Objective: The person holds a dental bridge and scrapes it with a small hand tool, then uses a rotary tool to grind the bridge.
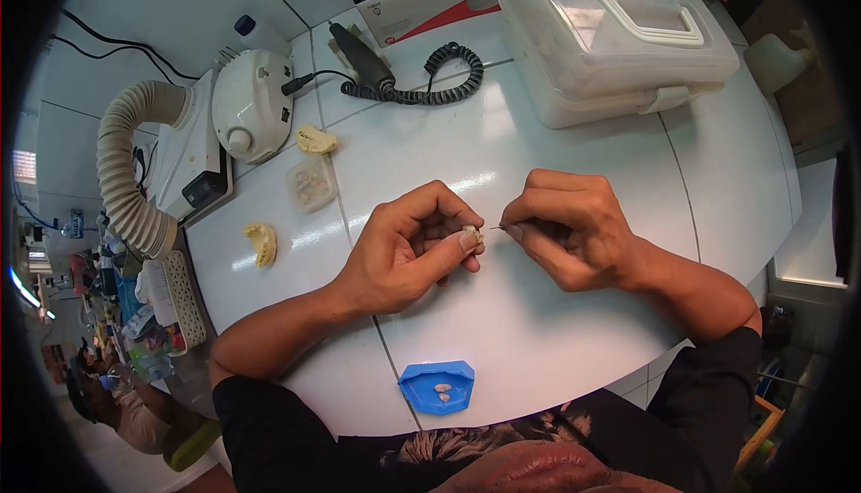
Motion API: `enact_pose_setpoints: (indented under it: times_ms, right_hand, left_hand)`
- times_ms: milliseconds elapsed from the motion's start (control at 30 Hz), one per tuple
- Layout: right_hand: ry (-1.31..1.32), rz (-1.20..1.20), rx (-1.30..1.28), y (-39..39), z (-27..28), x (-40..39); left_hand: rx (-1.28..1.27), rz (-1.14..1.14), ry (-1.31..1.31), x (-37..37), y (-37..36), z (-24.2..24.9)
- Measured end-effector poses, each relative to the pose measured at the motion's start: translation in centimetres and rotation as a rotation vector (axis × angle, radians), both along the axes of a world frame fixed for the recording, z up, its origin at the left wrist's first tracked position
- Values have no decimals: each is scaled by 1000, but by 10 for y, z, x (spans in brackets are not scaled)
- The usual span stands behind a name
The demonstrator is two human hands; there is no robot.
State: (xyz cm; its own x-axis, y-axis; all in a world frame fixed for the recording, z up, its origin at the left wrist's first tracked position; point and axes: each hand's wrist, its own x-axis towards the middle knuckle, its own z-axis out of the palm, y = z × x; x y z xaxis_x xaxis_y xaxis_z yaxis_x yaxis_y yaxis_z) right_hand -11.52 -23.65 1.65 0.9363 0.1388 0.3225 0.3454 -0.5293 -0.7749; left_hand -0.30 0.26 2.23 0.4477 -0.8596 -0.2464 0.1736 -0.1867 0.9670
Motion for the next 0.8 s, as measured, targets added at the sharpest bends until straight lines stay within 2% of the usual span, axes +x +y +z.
enact_pose_setpoints:
  times_ms: [167,367,567,800]
  right_hand:
    - [-9,39,52,1,-2,0]
    - [-22,9,-60,1,-6,1]
    - [-11,43,49,0,-4,2]
    - [-20,47,-3,2,-3,2]
  left_hand:
    - [-5,0,2,-1,0,-2]
    - [-50,-32,-2,-1,1,-2]
    - [-62,4,36,0,0,-5]
    - [-50,-32,0,0,1,-5]
